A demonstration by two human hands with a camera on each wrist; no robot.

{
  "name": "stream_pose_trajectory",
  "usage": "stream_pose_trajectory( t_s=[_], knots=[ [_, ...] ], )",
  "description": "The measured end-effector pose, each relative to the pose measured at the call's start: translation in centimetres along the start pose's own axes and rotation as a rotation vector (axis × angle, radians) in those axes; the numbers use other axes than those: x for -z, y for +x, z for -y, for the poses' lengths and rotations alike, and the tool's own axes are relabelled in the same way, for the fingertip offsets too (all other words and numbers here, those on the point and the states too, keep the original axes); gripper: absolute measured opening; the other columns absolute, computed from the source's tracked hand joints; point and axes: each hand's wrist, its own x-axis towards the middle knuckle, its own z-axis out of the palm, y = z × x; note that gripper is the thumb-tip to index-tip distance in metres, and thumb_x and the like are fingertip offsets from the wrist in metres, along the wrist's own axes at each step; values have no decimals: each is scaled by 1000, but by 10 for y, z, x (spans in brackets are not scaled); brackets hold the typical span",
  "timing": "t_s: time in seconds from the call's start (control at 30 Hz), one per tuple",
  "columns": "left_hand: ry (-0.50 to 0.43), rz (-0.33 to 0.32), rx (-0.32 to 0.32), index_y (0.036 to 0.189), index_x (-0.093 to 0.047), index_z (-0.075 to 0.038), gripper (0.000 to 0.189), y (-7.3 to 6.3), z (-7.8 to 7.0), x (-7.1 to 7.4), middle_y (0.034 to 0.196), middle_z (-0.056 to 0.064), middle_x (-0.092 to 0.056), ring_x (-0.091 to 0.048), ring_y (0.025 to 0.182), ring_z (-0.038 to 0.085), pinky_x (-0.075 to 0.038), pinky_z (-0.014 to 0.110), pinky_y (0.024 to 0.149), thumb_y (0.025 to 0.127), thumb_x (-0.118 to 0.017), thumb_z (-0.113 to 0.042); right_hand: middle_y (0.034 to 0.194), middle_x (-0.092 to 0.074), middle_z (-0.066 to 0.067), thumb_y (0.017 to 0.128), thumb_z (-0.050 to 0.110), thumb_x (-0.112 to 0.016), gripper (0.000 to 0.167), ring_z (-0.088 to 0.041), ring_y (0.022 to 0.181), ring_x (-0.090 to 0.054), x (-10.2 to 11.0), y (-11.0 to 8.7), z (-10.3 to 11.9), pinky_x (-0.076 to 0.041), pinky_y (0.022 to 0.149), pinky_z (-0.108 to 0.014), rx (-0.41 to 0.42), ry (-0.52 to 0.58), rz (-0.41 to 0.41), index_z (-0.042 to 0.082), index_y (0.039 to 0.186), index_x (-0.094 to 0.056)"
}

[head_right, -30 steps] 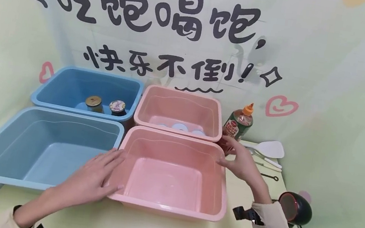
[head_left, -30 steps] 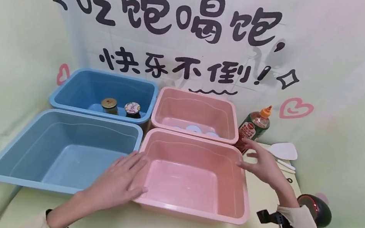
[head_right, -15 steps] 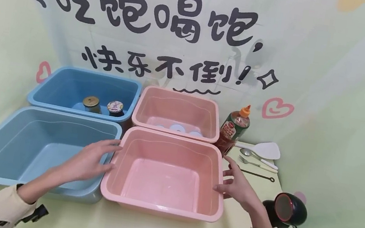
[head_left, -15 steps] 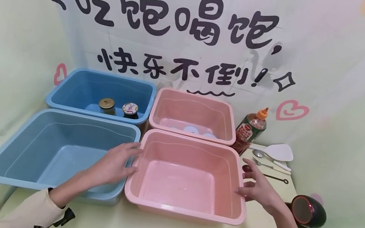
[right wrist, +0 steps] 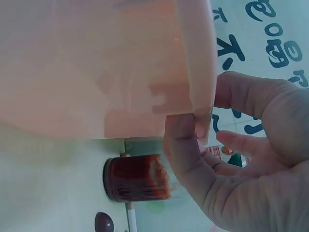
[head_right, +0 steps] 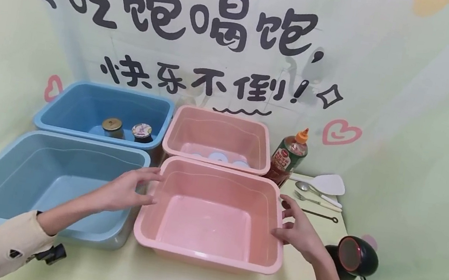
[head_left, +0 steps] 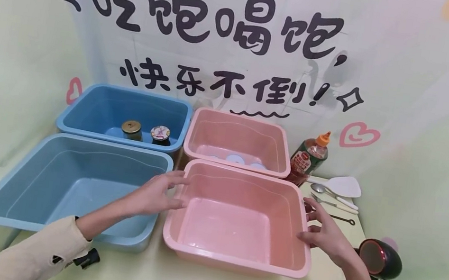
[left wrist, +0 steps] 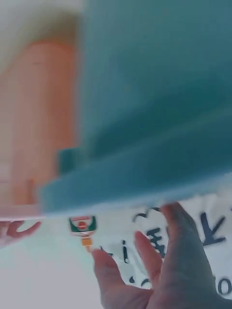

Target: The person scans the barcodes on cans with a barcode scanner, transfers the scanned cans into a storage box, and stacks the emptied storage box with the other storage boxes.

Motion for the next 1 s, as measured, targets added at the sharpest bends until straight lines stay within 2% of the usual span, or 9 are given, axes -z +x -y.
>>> stream_pose_trajectory(
  t_s=[0.1,0.2,0.3,0.4,0.53,0.7,0.9,1.0],
  knots=[
    [-145,-4,61,144,-52,-2,58,2,-3,-4,160,23,-33,-36,144,46,-41,57,110,91,-71,-17,122,-45,-32,83,-3,-72,89,-26,90,-63,5,-1,-2,-61,63,-37,-14,-6,6,1,155,-19],
    [-280,-4,154,146,-49,-5,58,5,-6,-6,159,20,-37,-29,148,43,-37,60,112,92,-68,-19,124,-47,-31,85,1,-73,88,-27,93,-64,9,-3,-5,-61,65,-37,-39,-8,6,3,156,-20],
    [-395,29,211,147,-46,-4,59,8,-10,-4,153,20,-45,-41,143,40,-45,55,108,93,-65,-18,125,-49,-31,87,5,-73,87,-26,94,-65,12,-3,-7,-61,66,-38,-60,-14,9,4,157,-20],
    [-473,93,247,149,-40,0,61,11,-13,-2,150,23,-47,-57,129,36,-56,48,95,94,-61,-14,126,-51,-31,88,8,-73,86,-24,94,-66,14,-3,-7,-61,66,-38,-77,-16,16,4,156,-21],
    [-397,165,291,151,-35,2,65,18,-13,1,147,24,-45,-65,115,33,-61,44,83,94,-64,-11,124,-52,-31,89,7,-72,84,-19,90,-67,16,-1,-7,-61,66,-38,-74,-8,24,0,155,-23],
    [-246,205,291,150,-38,3,68,23,-13,-1,129,22,-54,-69,93,26,-62,40,73,90,-69,-3,120,-53,-30,88,5,-73,84,-13,86,-67,16,-2,-7,-62,65,-36,-61,1,32,-4,155,-23],
    [-141,166,262,150,-41,0,73,24,-12,-8,119,20,-53,-67,76,21,-61,35,62,83,-71,7,118,-55,-29,87,7,-74,84,-16,85,-68,19,-6,-6,-62,65,-36,-54,-12,35,-5,154,-24],
    [-139,144,246,150,-43,-2,74,24,-12,-9,117,20,-52,-68,72,20,-61,34,59,82,-71,8,117,-56,-28,88,9,-75,85,-16,86,-69,20,-10,-5,-62,66,-36,-59,-16,35,-5,154,-24]
  ],
)
